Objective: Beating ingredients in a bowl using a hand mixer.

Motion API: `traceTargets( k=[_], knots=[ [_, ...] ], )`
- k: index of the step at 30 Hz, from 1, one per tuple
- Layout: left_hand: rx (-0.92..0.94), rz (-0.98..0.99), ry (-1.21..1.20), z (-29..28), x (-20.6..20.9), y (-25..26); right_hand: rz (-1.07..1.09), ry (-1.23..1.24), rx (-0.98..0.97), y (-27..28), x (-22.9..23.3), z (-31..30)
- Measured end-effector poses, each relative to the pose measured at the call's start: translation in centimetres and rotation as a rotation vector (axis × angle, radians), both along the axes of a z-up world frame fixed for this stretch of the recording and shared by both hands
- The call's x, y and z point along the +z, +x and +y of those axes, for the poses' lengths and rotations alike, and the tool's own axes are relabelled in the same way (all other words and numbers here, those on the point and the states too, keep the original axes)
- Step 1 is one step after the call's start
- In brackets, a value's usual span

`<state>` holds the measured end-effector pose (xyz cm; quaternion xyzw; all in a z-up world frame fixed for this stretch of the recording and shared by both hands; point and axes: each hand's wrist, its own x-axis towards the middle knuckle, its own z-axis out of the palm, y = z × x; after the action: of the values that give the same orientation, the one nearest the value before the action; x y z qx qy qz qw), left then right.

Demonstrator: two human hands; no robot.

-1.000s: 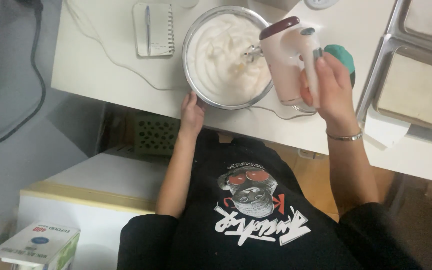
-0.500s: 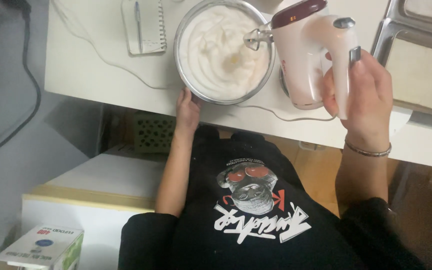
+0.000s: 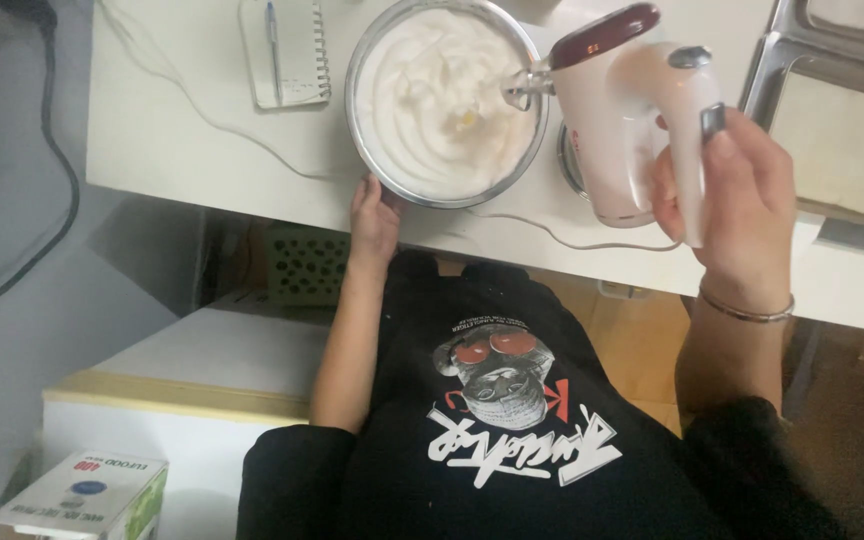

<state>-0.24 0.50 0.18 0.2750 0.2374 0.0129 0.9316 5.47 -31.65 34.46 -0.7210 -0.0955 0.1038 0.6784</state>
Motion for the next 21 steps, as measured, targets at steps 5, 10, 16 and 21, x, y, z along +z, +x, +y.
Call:
traceTargets(
  k=[5,10,16,21],
  knots=[
    [0.007,-0.018,-0.007,0.0,-1.6,-0.3,0.140,-0.034,-0.019,0.9,-2.9,2.2],
    [0.014,-0.052,-0.032,0.1,-1.3,-0.2,0.207,0.009,-0.017,1.4,-5.2,1.9],
    [0.009,-0.035,-0.023,0.0,-0.7,-0.2,0.137,0.021,-0.052,0.3,-2.0,0.8],
    [-0.016,-0.024,0.021,0.1,0.0,-0.2,0.036,0.094,-0.051,-0.9,-0.2,-0.6]
  ],
)
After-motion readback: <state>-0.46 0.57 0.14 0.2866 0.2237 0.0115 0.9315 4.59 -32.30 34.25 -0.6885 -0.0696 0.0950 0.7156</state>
